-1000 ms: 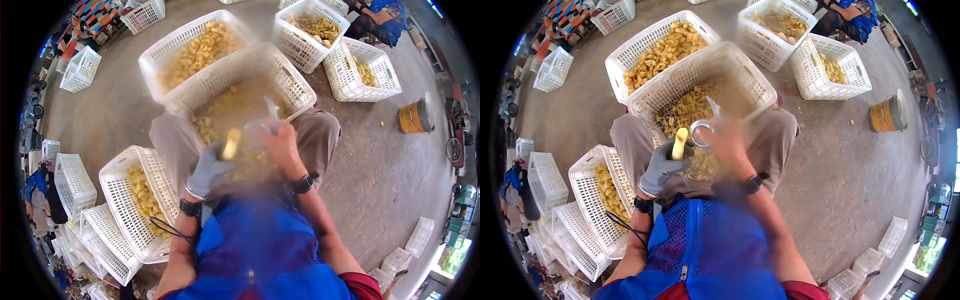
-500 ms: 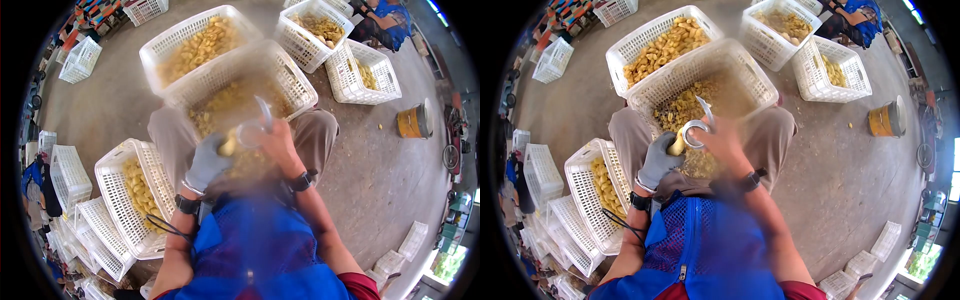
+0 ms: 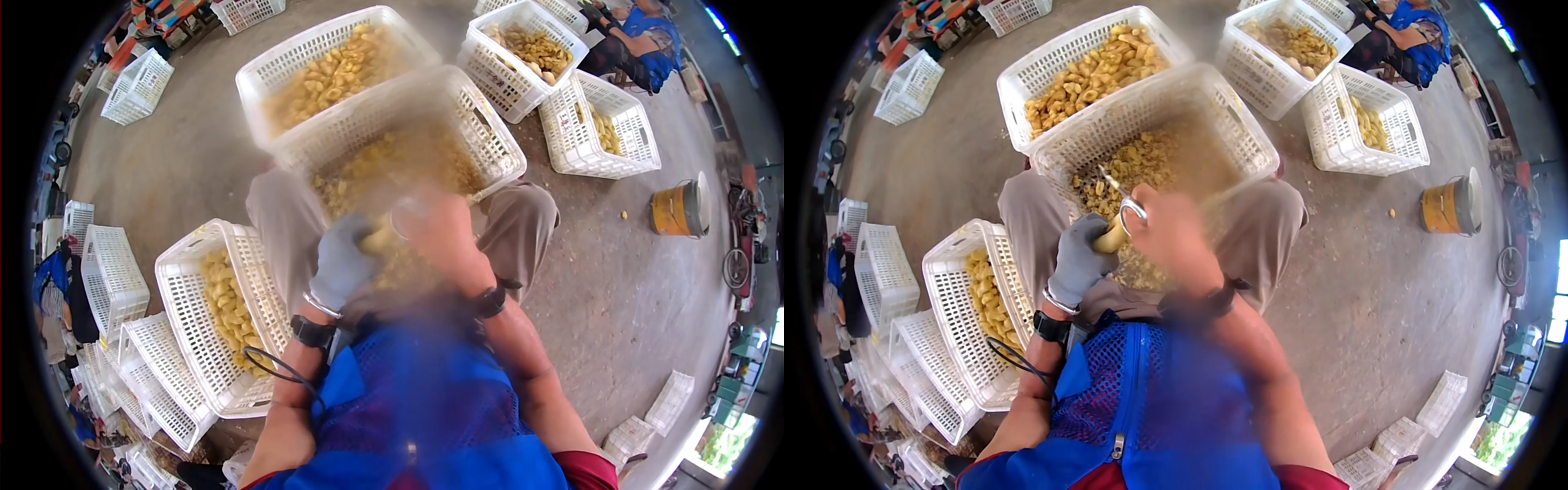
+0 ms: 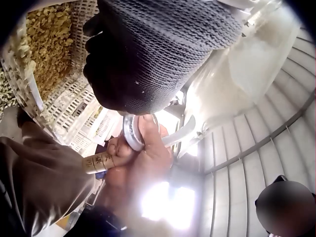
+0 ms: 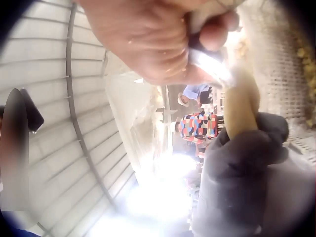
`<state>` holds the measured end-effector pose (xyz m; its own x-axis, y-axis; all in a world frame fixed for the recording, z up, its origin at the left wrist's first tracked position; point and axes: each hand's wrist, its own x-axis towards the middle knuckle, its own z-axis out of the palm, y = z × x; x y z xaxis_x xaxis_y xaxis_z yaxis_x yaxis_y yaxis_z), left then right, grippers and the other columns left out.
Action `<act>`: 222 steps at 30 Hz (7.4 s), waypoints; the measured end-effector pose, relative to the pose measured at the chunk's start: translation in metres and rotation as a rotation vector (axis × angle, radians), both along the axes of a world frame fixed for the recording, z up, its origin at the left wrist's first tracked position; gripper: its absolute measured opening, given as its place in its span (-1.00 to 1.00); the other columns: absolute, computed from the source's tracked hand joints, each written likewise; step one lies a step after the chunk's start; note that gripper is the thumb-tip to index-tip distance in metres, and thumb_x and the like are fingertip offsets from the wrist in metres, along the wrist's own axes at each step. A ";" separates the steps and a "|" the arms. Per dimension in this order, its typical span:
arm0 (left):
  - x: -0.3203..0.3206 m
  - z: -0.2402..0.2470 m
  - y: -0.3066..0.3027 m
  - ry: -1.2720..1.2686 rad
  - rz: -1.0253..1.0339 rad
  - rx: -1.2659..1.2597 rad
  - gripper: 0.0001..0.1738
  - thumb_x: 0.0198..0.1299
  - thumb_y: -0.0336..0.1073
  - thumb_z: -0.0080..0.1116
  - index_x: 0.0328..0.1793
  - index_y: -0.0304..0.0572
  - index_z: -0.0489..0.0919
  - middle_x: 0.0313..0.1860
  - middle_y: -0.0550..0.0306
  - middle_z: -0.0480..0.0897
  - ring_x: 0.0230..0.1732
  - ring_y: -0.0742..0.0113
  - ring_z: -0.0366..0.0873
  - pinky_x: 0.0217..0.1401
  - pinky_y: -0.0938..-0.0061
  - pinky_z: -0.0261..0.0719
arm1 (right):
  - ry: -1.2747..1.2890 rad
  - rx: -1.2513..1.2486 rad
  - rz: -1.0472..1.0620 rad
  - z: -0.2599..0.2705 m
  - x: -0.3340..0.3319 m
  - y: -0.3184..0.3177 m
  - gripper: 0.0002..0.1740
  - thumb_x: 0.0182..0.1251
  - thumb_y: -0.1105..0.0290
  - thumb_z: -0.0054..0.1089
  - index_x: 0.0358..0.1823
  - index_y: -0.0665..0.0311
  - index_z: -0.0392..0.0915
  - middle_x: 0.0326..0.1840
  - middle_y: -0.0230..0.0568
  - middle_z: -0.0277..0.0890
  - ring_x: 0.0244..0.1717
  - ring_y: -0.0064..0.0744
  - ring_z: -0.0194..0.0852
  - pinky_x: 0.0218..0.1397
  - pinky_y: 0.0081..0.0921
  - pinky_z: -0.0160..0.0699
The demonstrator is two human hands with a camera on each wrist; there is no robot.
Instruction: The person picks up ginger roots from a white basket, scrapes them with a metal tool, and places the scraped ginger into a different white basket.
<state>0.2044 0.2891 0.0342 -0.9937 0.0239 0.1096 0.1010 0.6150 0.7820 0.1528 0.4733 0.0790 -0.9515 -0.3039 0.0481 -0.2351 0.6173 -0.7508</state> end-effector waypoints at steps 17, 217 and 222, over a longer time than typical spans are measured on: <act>-0.004 0.023 -0.002 0.025 0.030 -0.059 -0.64 -0.18 -0.42 0.40 -0.18 -0.31 0.63 -0.20 -0.07 0.62 -0.11 -0.12 0.60 -0.02 0.18 0.59 | -0.154 -0.385 -0.121 0.019 -0.032 0.038 -0.68 0.25 0.21 0.48 -0.24 0.36 0.67 -0.48 -0.38 0.60 -0.46 -0.61 0.46 -0.42 -0.42 0.47; 0.021 0.062 0.015 0.245 -0.087 -0.430 -0.43 0.17 -0.49 0.28 0.37 -0.08 0.61 0.28 -0.18 0.64 0.08 -0.14 0.68 0.10 0.22 0.67 | -0.195 -0.476 -0.197 -0.047 -0.048 0.027 -0.77 0.28 0.31 0.40 -0.18 0.33 0.71 -0.52 -0.38 0.55 -0.54 -0.55 0.48 -0.51 -0.49 0.36; 0.013 0.043 -0.002 0.081 -0.090 0.101 -0.42 0.13 -0.63 0.35 0.34 -0.21 0.65 0.28 -0.04 0.68 0.21 0.15 0.69 0.27 0.35 0.66 | -0.334 -0.748 -0.114 -0.023 -0.040 0.044 -0.76 0.37 0.21 0.41 -0.24 0.25 0.70 -0.59 -0.49 0.49 -0.64 -0.71 0.36 -0.59 -0.62 0.23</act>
